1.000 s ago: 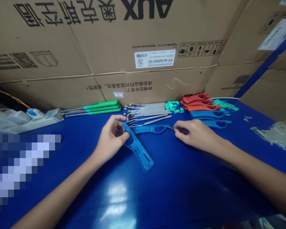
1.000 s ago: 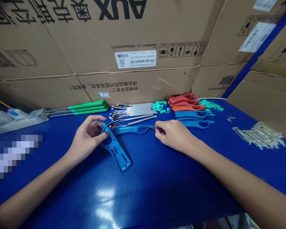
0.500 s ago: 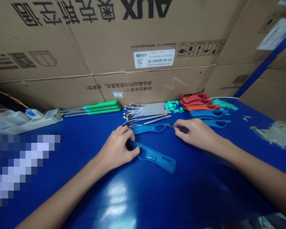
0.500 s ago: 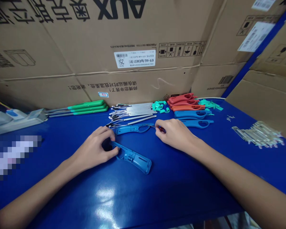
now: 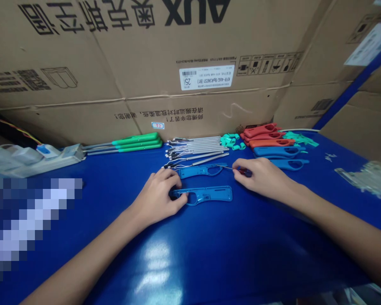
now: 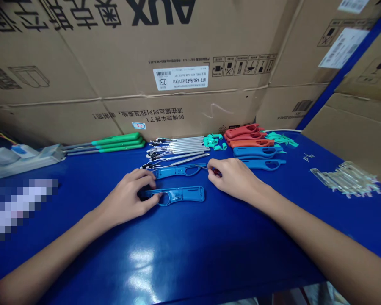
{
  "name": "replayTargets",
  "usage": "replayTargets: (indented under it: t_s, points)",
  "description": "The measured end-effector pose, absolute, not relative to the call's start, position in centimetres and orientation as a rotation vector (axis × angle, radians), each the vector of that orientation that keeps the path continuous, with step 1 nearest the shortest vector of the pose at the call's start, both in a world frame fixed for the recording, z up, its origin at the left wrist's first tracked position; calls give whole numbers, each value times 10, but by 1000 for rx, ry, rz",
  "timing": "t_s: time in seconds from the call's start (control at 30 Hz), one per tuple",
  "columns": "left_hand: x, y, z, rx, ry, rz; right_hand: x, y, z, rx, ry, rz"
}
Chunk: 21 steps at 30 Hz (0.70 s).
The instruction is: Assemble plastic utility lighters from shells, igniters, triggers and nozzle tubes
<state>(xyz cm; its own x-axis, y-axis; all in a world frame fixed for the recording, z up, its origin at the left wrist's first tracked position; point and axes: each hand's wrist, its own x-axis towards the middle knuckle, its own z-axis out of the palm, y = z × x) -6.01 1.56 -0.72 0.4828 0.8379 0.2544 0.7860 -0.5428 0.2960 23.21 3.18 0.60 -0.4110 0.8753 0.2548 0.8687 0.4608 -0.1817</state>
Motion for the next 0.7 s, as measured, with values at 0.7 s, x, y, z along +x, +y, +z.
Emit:
replayTargets:
  t_s: [0.7]
  points:
    - [-56, 11, -10, 2470, 1382, 609, 229, 31, -2, -1326, -2434, 213]
